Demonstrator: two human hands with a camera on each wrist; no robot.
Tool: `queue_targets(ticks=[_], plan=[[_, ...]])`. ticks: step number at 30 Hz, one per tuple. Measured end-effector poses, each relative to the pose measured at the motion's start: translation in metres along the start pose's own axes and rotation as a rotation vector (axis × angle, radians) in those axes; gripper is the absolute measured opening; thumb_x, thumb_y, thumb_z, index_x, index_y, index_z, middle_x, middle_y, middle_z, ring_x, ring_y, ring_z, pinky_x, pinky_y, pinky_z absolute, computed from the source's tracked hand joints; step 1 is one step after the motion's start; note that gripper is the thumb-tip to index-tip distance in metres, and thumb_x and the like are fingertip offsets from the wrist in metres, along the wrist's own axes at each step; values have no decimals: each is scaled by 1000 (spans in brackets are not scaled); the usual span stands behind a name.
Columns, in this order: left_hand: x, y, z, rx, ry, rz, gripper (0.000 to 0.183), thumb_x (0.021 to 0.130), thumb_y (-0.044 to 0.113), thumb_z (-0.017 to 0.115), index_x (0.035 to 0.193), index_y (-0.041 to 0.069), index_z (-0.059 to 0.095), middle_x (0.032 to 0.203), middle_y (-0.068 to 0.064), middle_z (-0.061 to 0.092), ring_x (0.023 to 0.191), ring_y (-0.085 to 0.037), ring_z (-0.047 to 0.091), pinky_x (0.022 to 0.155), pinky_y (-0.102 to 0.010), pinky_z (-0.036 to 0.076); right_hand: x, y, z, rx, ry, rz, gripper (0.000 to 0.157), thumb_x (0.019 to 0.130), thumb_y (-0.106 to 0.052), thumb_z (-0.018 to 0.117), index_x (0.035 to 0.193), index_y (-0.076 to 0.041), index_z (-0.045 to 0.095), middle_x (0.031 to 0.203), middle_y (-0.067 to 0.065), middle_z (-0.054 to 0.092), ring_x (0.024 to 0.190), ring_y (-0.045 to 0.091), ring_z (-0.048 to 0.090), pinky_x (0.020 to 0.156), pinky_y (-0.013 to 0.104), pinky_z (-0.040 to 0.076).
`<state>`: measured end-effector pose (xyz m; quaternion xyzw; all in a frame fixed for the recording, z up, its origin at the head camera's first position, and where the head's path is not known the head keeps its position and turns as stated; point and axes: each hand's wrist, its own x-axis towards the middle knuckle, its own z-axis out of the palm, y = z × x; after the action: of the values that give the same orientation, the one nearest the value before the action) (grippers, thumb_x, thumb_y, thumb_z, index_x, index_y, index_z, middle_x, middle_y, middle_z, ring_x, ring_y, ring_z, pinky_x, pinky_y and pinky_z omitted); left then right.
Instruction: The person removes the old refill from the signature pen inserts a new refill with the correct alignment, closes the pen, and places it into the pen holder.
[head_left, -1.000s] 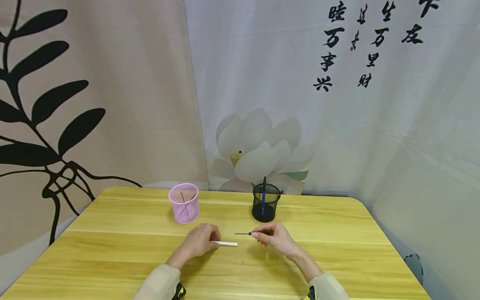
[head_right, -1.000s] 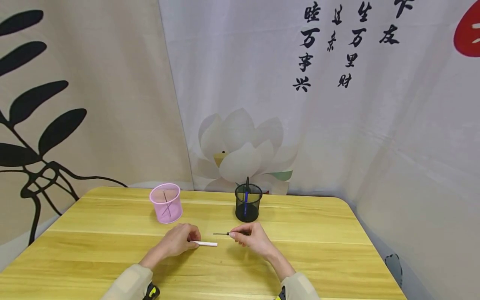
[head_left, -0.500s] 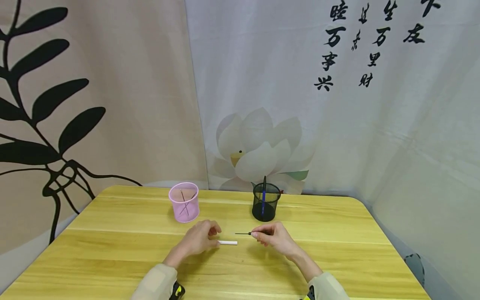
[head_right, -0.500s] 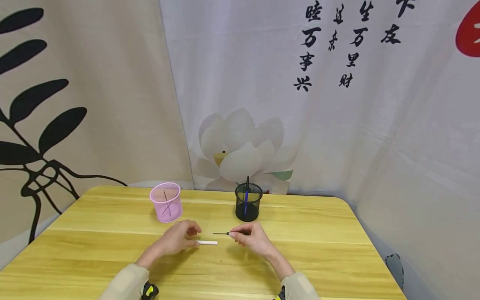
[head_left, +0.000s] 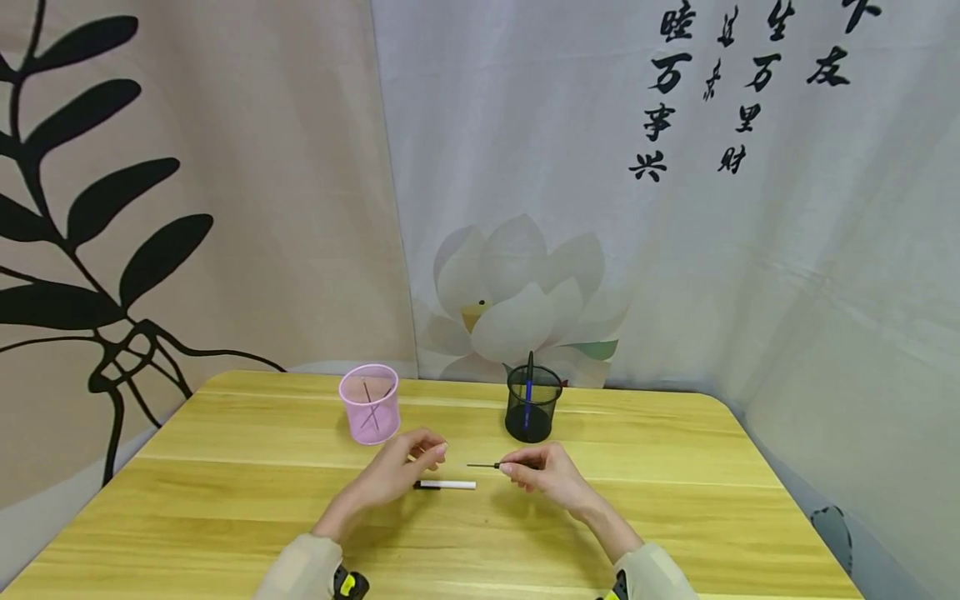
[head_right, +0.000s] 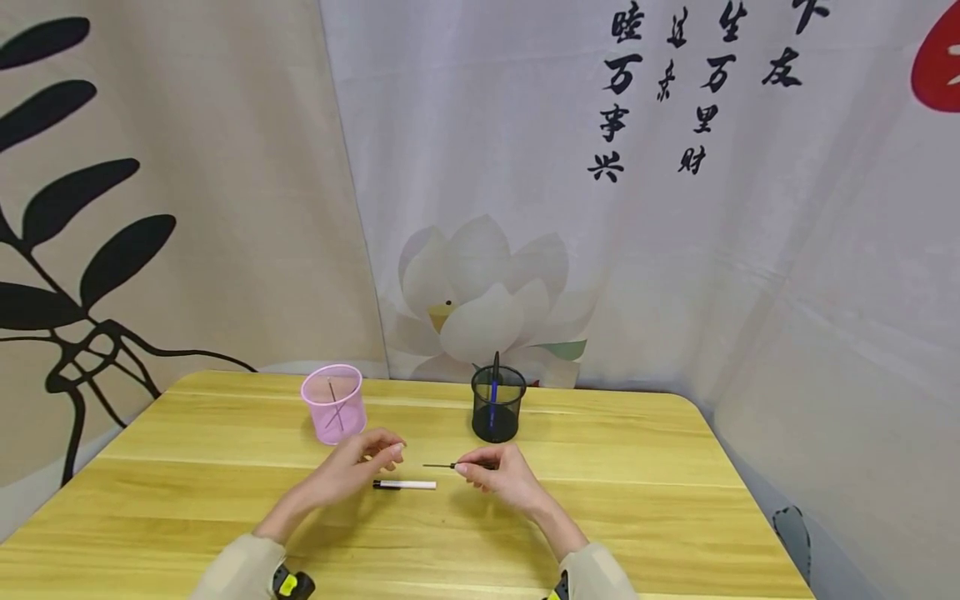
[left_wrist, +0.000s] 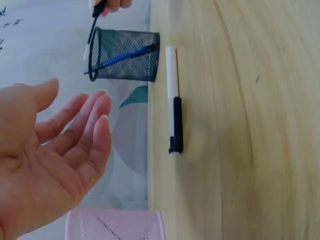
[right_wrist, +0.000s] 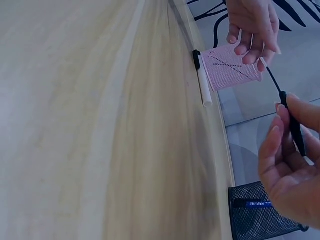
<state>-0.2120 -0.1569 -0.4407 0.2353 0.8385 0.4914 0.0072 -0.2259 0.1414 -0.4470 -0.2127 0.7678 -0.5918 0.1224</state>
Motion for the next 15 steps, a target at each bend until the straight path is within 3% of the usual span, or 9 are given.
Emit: queue_targets(ticks=[4,8,15], plan=[[2,-2,5,-57,-40,-10,47,122,31,51,126,-12,68,107,-21,77,97,-21,77,83,-33,64,0,-2,1,-4,-5,3,29,108,-6,73,120,21,74,83,-8,72,75,3,62,68,19,53],[3,10,10,-116,-59,-70,43,122,22,48,127,-17,67,106,-26,77,98,-28,77,87,-31,65,1,-3,3,-6,-5,5,29,108,-7,73,120,20,74,83,-8,72,75,3,62,68,19,52],[7,18,19,-173,-76,-111,37,121,14,49,127,-18,67,105,-28,78,91,-15,71,79,-23,59,3,-4,5,-10,-10,-3,28,108,-6,73,120,20,74,85,-7,72,75,3,62,69,19,53]])
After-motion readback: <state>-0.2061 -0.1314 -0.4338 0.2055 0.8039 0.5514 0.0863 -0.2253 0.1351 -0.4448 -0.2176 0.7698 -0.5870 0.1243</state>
